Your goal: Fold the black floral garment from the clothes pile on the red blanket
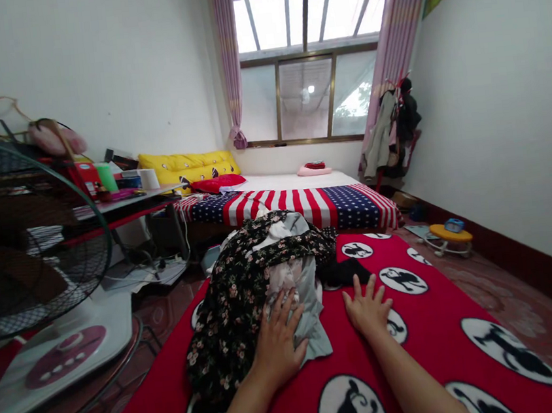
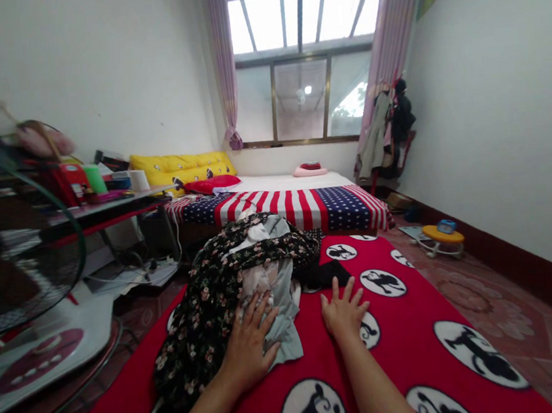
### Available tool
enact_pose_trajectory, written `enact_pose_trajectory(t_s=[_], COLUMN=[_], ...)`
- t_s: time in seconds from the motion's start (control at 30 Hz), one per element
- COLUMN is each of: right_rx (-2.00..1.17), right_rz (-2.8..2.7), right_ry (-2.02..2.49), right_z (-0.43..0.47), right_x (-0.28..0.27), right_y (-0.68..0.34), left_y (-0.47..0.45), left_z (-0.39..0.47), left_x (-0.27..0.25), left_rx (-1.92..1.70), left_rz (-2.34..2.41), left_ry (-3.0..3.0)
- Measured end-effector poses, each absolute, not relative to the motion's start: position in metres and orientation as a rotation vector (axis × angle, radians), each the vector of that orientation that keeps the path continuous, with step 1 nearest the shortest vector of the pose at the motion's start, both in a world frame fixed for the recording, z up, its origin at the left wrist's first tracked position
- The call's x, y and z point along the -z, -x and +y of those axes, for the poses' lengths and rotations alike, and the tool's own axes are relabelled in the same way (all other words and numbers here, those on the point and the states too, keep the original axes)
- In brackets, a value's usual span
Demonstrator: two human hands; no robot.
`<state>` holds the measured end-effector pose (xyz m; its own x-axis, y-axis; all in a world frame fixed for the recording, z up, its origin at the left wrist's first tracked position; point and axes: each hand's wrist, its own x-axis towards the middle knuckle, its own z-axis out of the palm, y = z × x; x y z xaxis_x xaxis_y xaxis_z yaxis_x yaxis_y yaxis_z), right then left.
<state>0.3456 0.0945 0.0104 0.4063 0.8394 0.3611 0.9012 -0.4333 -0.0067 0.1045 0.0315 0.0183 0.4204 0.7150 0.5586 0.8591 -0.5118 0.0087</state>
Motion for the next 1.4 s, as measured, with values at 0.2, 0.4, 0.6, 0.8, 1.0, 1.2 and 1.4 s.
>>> enact_pose_trajectory(t_s=[0.2,0.4,0.6,0.8,1.0,1.2,1.4], right_rx=[0.374,0.382,0.305,0.312,0.333,0.382,0.361], right_rz=[-1.743,-1.772,-1.779,-1.785,-1.81,-1.844,-1.855], right_ry=[2.372,2.3,2.289,2.292,2.323,2.367,2.356], right_z=[0.047,0.012,-0.004,-0.005,-0.006,-0.004,-0.005], right_x=[-0.009,-0.01,-0.012,-0.011,-0.011,-0.01,-0.013], right_y=[-0.335,-0.325,-0.316,-0.316,-0.316,-0.319,-0.319], left_y=[-0.11,-0.115,-0.114,-0.114,-0.117,-0.097,-0.037], left_z=[0.03,0.026,0.026,0.025,0.01,-0.046,-0.067], left_x=[-0.01,-0.005,-0.006,-0.008,-0.005,-0.016,-0.039], left_rx=[0.755,0.777,0.791,0.781,0.806,0.838,1.616], left_rz=[-1.39,-1.439,-1.438,-1.456,-1.54,-1.53,-1.468], left_ry=[2.322,2.276,2.276,2.294,2.354,2.805,2.703])
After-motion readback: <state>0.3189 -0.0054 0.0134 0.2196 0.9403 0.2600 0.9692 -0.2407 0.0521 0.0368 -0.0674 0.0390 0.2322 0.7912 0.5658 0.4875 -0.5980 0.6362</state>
